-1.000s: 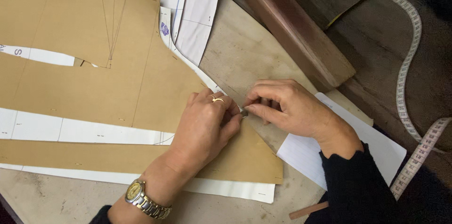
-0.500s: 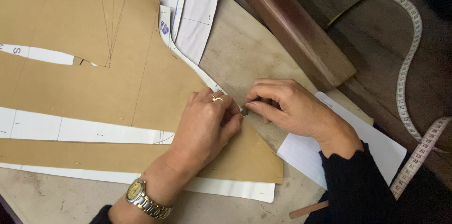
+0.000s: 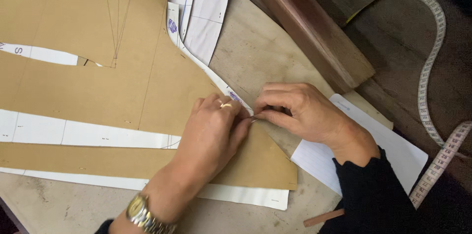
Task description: The person measures curved edges of brown and white paper pattern pieces using a flexible measuring tape and a pencil. They mark measurements on the patterns and a notepad, then reposition the patterns on the work surface to continue measuring different sections.
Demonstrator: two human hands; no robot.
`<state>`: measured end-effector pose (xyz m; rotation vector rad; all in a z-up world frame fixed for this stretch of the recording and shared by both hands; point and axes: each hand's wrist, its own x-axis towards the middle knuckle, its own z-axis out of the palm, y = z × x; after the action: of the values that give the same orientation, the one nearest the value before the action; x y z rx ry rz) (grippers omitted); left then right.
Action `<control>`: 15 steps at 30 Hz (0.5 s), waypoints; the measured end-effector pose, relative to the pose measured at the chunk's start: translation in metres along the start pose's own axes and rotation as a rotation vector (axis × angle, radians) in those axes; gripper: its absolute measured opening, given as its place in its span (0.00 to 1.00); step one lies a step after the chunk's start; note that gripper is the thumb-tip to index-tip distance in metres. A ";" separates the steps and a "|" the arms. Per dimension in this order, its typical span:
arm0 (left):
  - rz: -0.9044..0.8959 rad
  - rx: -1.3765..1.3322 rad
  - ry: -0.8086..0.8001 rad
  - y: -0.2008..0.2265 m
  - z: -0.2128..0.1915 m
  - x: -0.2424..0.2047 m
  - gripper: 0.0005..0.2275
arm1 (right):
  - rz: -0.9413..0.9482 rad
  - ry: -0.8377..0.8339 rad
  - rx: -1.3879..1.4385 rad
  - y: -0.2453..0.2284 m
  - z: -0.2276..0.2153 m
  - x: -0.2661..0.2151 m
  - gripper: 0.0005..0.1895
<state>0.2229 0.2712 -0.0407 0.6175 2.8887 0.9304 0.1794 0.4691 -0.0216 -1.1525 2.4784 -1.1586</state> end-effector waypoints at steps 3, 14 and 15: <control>-0.009 0.068 0.044 0.002 -0.004 -0.015 0.03 | -0.030 0.016 -0.010 -0.003 -0.001 0.000 0.01; -0.042 0.136 0.183 0.007 0.000 -0.029 0.06 | -0.026 0.030 0.009 -0.005 -0.001 0.000 0.03; -0.043 0.136 0.182 0.007 0.000 -0.029 0.06 | -0.025 0.030 0.010 -0.003 0.000 0.000 0.03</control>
<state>0.2526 0.2653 -0.0391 0.5011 3.1340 0.8313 0.1816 0.4680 -0.0192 -1.1756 2.4842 -1.2024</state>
